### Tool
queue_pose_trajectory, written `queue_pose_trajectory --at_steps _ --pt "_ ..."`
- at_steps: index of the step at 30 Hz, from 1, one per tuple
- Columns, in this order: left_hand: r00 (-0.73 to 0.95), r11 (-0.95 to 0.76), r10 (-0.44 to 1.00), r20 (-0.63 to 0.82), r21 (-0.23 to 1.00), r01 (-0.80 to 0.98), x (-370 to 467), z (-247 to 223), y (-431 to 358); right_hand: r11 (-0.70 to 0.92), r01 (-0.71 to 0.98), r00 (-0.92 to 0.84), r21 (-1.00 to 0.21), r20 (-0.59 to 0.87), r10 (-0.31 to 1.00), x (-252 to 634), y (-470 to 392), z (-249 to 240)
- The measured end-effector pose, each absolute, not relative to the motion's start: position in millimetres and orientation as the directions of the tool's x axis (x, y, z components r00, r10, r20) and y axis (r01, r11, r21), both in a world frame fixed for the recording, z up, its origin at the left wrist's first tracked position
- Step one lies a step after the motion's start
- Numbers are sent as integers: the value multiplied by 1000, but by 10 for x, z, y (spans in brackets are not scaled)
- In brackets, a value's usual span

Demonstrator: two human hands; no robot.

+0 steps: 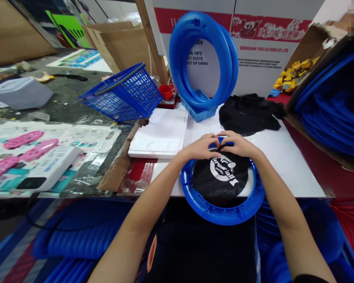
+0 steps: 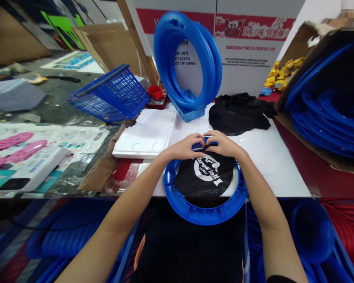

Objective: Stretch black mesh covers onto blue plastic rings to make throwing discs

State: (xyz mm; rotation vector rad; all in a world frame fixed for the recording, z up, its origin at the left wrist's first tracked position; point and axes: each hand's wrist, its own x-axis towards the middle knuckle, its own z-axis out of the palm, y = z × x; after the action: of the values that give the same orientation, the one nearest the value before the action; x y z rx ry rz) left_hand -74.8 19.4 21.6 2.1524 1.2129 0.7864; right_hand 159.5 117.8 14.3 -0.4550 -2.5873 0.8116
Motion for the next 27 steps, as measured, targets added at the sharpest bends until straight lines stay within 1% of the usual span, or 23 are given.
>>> queue_pose_trajectory --at_steps 2,4,7,10,13,16,18,19,23,25,27 --pt "403 -431 889 215 687 584 -730 225 195 760 158 -853 -630 300 426 1585 1140 203" --pt "381 -418 898 222 703 576 -726 237 200 749 150 -851 -645 302 430 1597 1110 258" --pt "349 -385 911 220 759 524 -752 246 216 723 166 -898 -671 201 392 1640 1110 346" --pt "258 -275 952 167 838 471 -796 230 245 680 229 -911 -696 94 402 1635 1180 447" --pt "174 -202 976 134 860 468 -827 194 275 695 310 -906 -648 20 423 1523 1287 513" --pt "122 -219 976 181 836 503 -830 167 289 745 356 -920 -564 -75 384 1384 1364 486" --pt "112 -237 971 211 814 531 -819 162 287 737 372 -910 -565 -63 411 1342 1380 415" --pt "108 -245 969 222 799 549 -812 163 285 721 372 -900 -584 -38 434 1344 1381 371" --pt "78 -237 967 244 737 633 -788 161 279 604 319 -855 -731 53 515 1435 1371 226" --pt "86 -232 968 234 723 651 -787 158 282 556 294 -849 -778 54 525 1470 1364 208" --pt "101 -232 970 221 724 650 -791 158 285 552 302 -849 -777 44 526 1468 1344 223"
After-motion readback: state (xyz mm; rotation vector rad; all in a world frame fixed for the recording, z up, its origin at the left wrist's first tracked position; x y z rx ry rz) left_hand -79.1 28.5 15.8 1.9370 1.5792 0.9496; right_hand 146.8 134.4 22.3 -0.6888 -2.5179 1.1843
